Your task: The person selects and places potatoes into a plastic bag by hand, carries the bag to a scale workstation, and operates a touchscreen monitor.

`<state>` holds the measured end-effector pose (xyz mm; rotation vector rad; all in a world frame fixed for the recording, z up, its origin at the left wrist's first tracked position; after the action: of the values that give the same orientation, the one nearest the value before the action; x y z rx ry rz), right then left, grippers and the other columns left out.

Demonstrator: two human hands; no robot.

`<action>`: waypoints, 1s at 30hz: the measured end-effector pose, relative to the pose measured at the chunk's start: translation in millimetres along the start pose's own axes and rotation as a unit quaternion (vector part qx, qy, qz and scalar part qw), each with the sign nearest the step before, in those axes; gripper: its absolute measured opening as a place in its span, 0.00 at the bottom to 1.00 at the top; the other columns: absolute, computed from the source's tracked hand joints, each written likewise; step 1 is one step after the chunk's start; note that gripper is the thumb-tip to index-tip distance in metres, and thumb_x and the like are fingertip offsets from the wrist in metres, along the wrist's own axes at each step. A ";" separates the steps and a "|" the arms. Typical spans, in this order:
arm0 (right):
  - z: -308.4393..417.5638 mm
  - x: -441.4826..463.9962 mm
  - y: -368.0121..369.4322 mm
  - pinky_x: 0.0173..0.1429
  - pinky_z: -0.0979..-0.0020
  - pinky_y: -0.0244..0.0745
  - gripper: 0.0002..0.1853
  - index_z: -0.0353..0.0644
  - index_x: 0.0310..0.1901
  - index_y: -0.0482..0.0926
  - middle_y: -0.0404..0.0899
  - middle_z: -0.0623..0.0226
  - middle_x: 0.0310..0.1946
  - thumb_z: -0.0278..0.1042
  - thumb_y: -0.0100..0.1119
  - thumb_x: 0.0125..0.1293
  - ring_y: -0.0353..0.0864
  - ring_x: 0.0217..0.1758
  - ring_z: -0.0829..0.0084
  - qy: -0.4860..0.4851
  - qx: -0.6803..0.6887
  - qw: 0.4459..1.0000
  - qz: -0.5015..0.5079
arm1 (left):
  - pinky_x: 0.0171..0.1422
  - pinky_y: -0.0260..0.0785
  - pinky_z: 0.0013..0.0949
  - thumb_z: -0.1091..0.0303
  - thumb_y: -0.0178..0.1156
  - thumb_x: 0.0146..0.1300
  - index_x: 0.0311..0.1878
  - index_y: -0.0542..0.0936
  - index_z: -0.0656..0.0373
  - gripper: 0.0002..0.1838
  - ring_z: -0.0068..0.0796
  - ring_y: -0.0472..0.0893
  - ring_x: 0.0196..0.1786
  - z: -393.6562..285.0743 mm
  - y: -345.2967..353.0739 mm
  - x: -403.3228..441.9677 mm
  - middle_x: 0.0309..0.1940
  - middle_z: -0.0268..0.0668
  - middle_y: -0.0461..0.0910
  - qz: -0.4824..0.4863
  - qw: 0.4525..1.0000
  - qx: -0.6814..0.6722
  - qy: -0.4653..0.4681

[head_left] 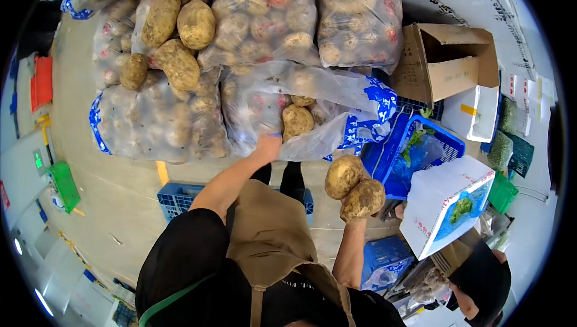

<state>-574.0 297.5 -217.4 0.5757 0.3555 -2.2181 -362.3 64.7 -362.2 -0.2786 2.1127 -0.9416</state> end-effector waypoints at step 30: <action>42.9 5.3 -15.3 0.65 0.53 0.68 0.45 0.43 0.59 0.70 0.67 0.59 0.61 0.57 0.75 0.39 0.68 0.63 0.58 0.021 0.445 0.890 0.099 | 0.65 0.58 0.49 0.49 0.75 0.36 0.71 0.43 0.45 0.62 0.53 0.63 0.63 -41.8 -14.9 60.3 0.59 0.54 0.61 -0.086 0.852 -0.313 -0.411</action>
<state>-601.1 285.5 -182.3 1.0762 -0.7284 -2.0789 -434.8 47.8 -369.3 -1.0169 1.5091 -0.1029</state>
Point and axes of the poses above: each hand's wrist, its own x-axis towards the middle knuckle, its own y-axis out of the palm, z = x × y, the point moved 6 cm from there along x, towards the middle knuckle
